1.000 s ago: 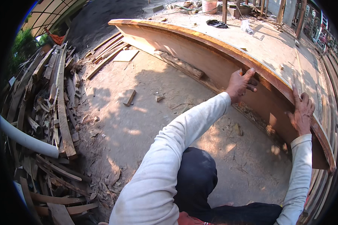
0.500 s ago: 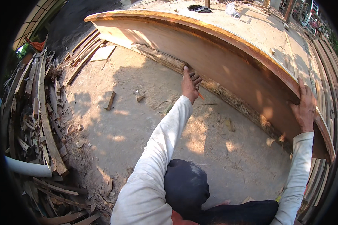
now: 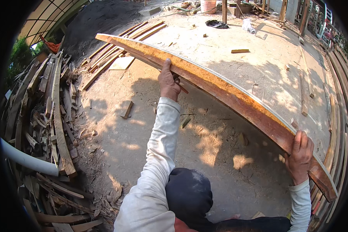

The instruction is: The person measures, saws, and hammers wooden planks to construct a frame on the ground at a construction site.

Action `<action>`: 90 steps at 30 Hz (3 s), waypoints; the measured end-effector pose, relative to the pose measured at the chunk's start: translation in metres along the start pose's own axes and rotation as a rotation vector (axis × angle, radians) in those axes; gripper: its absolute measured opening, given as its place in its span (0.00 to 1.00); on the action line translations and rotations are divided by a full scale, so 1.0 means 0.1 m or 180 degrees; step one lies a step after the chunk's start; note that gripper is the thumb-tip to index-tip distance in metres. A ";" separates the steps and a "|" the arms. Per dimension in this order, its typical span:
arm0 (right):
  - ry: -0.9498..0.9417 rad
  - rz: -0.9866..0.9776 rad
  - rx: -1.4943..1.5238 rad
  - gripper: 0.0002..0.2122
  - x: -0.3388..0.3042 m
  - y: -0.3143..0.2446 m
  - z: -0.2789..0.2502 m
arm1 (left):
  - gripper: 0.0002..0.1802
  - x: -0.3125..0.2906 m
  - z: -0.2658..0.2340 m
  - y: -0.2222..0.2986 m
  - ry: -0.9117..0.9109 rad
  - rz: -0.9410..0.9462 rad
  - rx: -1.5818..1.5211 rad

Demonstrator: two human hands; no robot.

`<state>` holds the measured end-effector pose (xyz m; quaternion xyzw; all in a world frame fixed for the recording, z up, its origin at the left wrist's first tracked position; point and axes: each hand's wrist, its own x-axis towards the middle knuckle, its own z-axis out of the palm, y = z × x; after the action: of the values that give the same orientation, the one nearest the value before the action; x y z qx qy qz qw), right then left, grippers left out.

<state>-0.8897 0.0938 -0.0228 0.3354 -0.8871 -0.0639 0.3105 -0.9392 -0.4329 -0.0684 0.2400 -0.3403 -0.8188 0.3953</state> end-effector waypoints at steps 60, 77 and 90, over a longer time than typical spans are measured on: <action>-0.2660 0.0312 0.2354 0.24 -0.03 0.82 1.17 | 0.17 -2.02 -1.58 -1.54 -0.3266 0.1805 0.5671; -0.1710 0.1920 0.0881 0.40 -3.60 -0.60 1.02 | 0.22 -2.06 -1.54 -1.10 -0.4619 0.1288 0.6383; -0.0958 0.1787 0.0911 0.30 -3.18 -0.31 0.97 | 0.24 -2.02 -1.40 -1.36 -0.4526 0.1640 0.5692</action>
<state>-0.7450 0.2627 -0.2714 0.1053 -0.9806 0.1003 0.1316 -0.7963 -0.2584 -0.2361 -0.1554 -0.9780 -0.1335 -0.0393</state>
